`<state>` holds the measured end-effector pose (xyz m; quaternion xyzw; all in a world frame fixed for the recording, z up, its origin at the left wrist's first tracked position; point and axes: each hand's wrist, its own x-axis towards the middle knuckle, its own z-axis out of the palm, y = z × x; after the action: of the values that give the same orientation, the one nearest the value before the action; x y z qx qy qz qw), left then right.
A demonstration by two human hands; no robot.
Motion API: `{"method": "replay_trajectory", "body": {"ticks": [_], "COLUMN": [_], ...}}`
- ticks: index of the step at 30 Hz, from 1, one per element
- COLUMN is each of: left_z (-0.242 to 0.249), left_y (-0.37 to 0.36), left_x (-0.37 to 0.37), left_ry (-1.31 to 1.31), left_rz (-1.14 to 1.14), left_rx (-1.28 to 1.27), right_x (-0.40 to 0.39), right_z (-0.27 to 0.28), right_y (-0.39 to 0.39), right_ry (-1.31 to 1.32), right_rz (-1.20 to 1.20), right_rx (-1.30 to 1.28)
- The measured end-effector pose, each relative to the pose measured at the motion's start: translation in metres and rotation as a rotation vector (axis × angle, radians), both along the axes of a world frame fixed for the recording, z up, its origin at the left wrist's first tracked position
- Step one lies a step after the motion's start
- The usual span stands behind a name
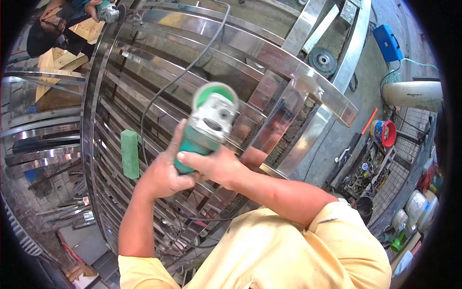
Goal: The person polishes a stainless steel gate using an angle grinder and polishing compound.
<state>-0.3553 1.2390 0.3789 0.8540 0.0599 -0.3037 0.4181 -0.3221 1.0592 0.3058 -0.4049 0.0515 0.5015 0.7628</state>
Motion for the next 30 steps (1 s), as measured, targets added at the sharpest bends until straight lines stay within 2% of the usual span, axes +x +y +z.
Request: {"method": "replay_trajectory", "body": {"ticks": [1, 3, 6, 8, 10, 11, 12, 13, 14, 15, 17, 18, 19, 22, 23, 25, 26, 27, 30], "left_z": [-0.003, -0.005, -0.008, -0.008, -0.007, -0.007, -0.006, -0.005, -0.003, -0.004, -0.006, -0.007, -0.005, -0.009, -0.014, -0.023, -0.02, -0.017, -0.006], "left_y": [-0.006, -0.021, -0.031, -0.021, -0.009, -0.004, 0.0, 0.004, 0.007, 0.004, -0.006, -0.014, -0.018, -0.012, -0.003, 0.018, 0.028, 0.035, 0.048], "left_x": [-0.001, -0.003, 0.003, 0.008, 0.015, 0.017, 0.02, 0.025, 0.028, 0.028, 0.021, 0.017, 0.012, 0.009, 0.01, 0.015, 0.021, 0.028, 0.044], "left_ry": [0.032, 0.059, 0.046, 0.024, -0.014, 0.022, 0.06, 0.088, 0.057, 0.045, 0.028, 0.058, 0.14, 0.163, 0.087, -0.06, 0.006, 0.002, 0.026], "left_rz": [-0.029, -0.08, -0.144, -0.151, -0.128, -0.047, 0.025, 0.093, 0.029, 0.003, -0.046, -0.074, -0.114, -0.137, -0.132, -0.078, 0.025, 0.083, 0.261], "left_rx": [-0.055, -0.095, -0.119, -0.078, -0.054, -0.075, -0.099, -0.124, 0.012, -0.025, -0.102, -0.17, -0.156, -0.107, -0.114, -0.173, -0.194, -0.16, -0.181], "right_x": [-0.004, -0.027, -0.026, -0.017, -0.007, -0.003, 0.006, 0.019, 0.02, 0.019, -0.004, -0.016, -0.025, -0.025, -0.023, 0.002, 0.01, 0.024, 0.053], "right_z": [0.004, 0.002, -0.002, 0.002, -0.011, -0.015, -0.011, -0.002, -0.003, -0.005, -0.005, -0.001, 0.005, 0.001, -0.007, -0.014, -0.014, -0.011, -0.007], "right_y": [-0.01, -0.025, -0.032, -0.024, -0.005, 0.003, 0.011, 0.008, 0.008, 0.008, -0.003, -0.013, -0.02, -0.018, -0.006, 0.011, 0.029, 0.039, 0.07], "right_ry": [-0.001, -0.075, -0.08, -0.026, -0.122, -0.159, -0.057, 0.033, 0.034, 0.033, -0.12, -0.111, -0.174, -0.063, -0.185, -0.098, -0.126, -0.055, -0.043], "right_rz": [0.002, -0.231, -0.263, -0.244, -0.202, -0.187, -0.118, 0.068, 0.072, 0.076, -0.179, -0.252, -0.314, -0.239, -0.274, -0.032, -0.112, 0.001, 0.074], "right_rx": [-0.023, -0.054, -0.017, -0.036, -0.106, -0.145, -0.133, -0.186, -0.196, -0.207, -0.207, -0.139, -0.184, -0.153, -0.187, -0.243, -0.222, -0.207, -0.17]}}
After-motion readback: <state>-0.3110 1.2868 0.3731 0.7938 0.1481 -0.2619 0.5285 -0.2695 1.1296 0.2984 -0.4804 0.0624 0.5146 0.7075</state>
